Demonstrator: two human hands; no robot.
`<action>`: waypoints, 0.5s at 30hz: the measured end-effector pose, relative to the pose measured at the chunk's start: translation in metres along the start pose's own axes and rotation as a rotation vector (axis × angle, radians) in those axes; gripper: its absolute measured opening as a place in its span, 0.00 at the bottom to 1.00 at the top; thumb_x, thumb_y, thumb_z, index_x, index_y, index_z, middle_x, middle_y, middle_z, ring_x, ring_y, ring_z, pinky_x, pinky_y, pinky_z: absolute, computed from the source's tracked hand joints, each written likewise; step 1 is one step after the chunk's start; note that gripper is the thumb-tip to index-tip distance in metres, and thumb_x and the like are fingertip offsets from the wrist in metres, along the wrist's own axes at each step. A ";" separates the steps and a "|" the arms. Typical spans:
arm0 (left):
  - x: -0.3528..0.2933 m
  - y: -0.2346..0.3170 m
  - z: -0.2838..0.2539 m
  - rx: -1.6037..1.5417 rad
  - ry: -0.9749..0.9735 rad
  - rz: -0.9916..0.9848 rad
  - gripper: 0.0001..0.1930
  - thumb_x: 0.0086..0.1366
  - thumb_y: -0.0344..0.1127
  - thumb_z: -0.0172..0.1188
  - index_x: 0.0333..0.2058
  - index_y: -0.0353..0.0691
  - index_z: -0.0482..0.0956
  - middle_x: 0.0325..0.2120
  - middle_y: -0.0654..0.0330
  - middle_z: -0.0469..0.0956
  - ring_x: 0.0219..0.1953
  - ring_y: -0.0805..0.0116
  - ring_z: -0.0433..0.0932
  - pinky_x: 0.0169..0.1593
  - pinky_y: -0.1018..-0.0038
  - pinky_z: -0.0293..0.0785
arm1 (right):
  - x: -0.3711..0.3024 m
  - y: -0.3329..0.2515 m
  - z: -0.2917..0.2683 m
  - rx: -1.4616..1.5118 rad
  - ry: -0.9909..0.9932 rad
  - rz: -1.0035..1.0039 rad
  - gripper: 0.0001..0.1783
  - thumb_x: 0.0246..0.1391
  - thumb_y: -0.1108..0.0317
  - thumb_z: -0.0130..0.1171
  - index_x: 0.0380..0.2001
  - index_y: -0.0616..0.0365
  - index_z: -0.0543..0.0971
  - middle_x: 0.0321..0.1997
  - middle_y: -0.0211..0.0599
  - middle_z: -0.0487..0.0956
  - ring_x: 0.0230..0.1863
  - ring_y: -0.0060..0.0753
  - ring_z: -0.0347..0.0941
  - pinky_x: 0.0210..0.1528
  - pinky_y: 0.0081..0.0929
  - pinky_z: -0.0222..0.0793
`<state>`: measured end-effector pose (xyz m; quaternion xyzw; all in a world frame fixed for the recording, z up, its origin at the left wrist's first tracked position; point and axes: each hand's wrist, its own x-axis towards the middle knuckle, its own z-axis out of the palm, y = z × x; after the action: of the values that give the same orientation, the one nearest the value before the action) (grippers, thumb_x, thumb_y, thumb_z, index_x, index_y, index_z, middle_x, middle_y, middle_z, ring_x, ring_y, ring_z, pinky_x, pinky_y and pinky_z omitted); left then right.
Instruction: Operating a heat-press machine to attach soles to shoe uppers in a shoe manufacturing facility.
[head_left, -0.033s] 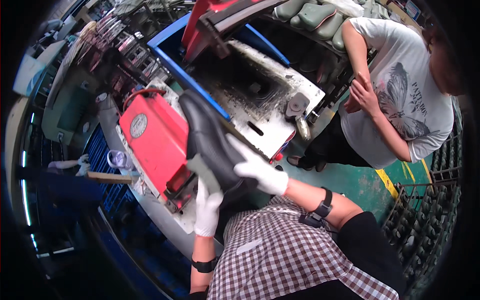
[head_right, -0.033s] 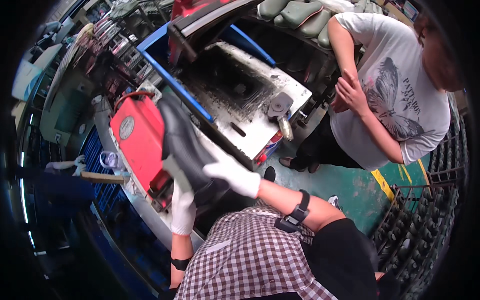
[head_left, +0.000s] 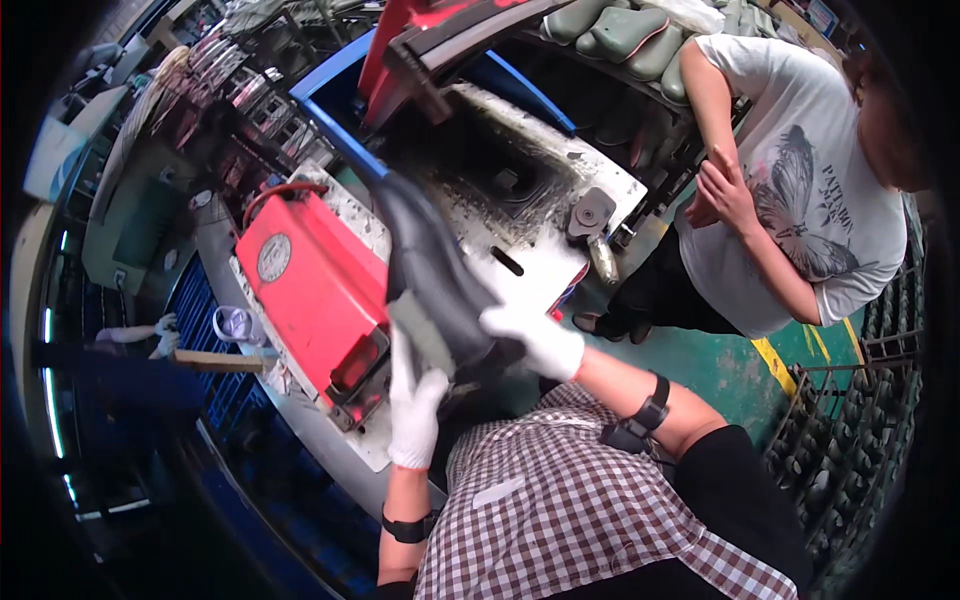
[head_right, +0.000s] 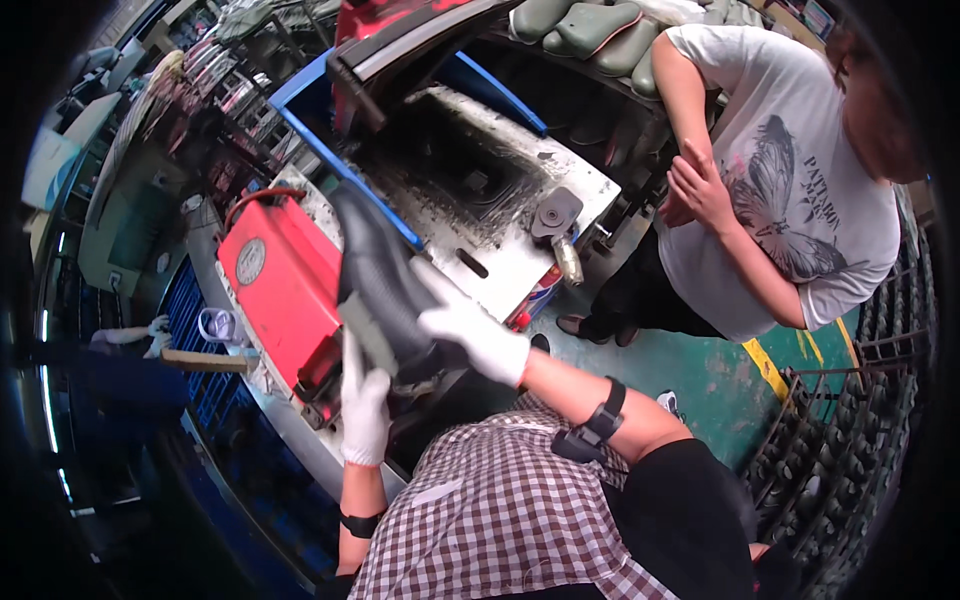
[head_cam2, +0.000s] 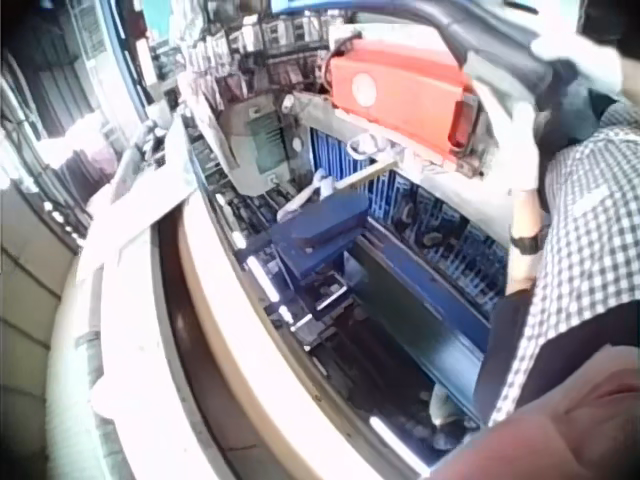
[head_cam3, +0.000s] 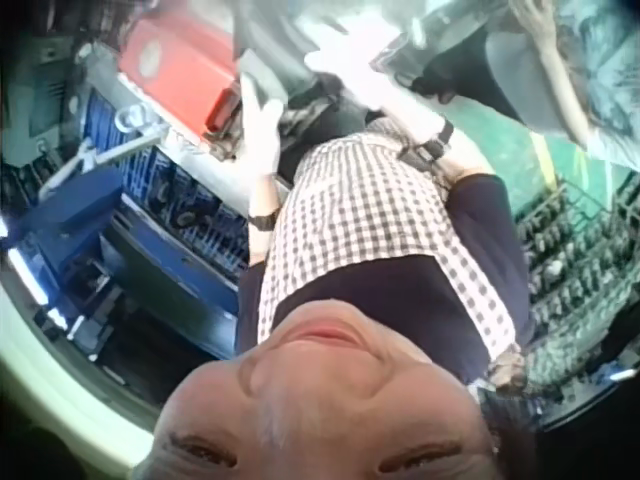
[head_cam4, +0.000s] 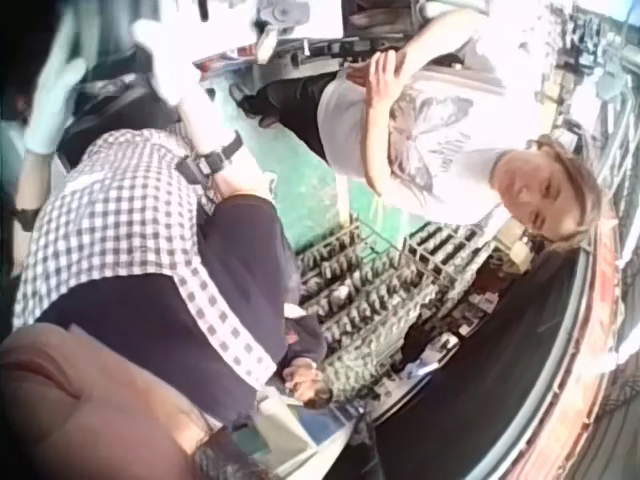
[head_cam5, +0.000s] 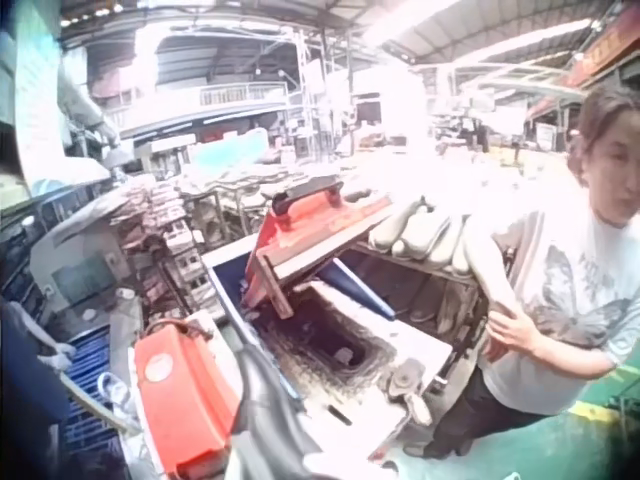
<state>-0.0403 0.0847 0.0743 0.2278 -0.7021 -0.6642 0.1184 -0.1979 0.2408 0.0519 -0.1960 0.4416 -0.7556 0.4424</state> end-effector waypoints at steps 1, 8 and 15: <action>0.015 0.001 0.006 -0.151 0.000 0.092 0.50 0.67 0.36 0.60 0.80 0.35 0.37 0.79 0.45 0.49 0.81 0.54 0.48 0.80 0.57 0.44 | 0.006 -0.011 -0.021 0.002 0.004 -0.006 0.57 0.60 0.52 0.61 0.82 0.61 0.42 0.86 0.49 0.46 0.85 0.43 0.42 0.84 0.36 0.35; 0.137 0.131 0.009 0.045 0.093 0.594 0.47 0.73 0.48 0.64 0.79 0.35 0.46 0.77 0.43 0.54 0.80 0.51 0.53 0.79 0.58 0.48 | 0.119 -0.076 -0.142 -1.258 0.615 -0.200 0.45 0.46 0.49 0.70 0.71 0.36 0.74 0.75 0.63 0.63 0.73 0.67 0.64 0.76 0.48 0.62; 0.269 0.230 0.053 0.215 0.064 0.765 0.41 0.72 0.37 0.63 0.76 0.33 0.54 0.74 0.39 0.60 0.77 0.51 0.58 0.77 0.64 0.54 | 0.197 -0.054 -0.191 -1.682 0.550 -0.081 0.41 0.44 0.55 0.66 0.67 0.24 0.77 0.76 0.59 0.64 0.63 0.65 0.73 0.64 0.47 0.74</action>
<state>-0.3367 0.0063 0.2600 -0.0185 -0.7976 -0.4875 0.3546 -0.4613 0.1812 -0.0230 -0.2834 0.9343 -0.2160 0.0028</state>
